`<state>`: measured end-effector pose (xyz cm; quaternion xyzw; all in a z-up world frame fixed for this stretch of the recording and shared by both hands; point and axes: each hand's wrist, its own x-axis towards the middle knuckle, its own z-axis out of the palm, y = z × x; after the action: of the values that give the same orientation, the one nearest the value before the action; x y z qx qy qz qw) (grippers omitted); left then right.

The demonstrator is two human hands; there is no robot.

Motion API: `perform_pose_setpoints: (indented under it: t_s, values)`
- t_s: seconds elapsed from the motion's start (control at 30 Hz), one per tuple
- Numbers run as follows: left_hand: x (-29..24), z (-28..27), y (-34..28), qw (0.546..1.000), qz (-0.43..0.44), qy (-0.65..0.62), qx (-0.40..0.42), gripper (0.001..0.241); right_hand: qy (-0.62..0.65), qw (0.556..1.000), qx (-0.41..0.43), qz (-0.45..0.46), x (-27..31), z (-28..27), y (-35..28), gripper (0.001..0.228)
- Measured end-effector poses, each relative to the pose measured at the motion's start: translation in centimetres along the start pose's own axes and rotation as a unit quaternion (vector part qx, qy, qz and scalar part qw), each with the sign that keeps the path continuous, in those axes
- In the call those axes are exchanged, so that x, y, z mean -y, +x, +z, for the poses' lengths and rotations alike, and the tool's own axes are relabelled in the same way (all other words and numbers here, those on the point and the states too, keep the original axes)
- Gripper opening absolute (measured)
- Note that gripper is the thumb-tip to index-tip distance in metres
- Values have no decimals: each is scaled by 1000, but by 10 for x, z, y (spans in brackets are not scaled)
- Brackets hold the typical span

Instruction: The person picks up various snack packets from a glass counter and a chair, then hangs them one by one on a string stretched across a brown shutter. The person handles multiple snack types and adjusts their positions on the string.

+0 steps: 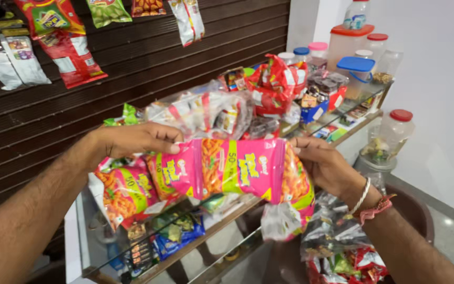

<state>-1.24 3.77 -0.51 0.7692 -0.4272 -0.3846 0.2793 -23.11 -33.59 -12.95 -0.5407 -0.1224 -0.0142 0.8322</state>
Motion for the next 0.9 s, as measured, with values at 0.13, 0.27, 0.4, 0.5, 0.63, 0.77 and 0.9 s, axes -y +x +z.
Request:
perform_pose_setpoints:
  t_s: [0.13, 0.27, 0.4, 0.5, 0.63, 0.77, 0.9]
  values:
    - [17, -12, -16, 993, -73, 65, -60, 19, 48, 999, -17, -18, -5, 32, 21, 33]
    - [41, -11, -20, 988, 106, 111, -25, 27, 91, 994, -61, 1, 4, 65, 39, 41]
    - [64, -12, -31, 990, 128, -45, -36, 27, 106, 991, -84, 20, 22, 90, 66, 40]
    - [72, -18, -43, 982, 135, -105, -76, 21, 27, 994, -108, -4, 41, 118, 91, 34]
    - [69, -31, -50, 959, 170, -162, -156, 28, -75, 988, -124, -47, 74, 161, 121, 31]
    - [40, -35, -31, 930, 206, -200, -228, 49, -85, 986, -109, -92, 108, 193, 153, 28]
    - [3, -23, -14, 920, 321, -109, -197, 76, -98, 984, -105, -105, 137, 200, 187, 31]
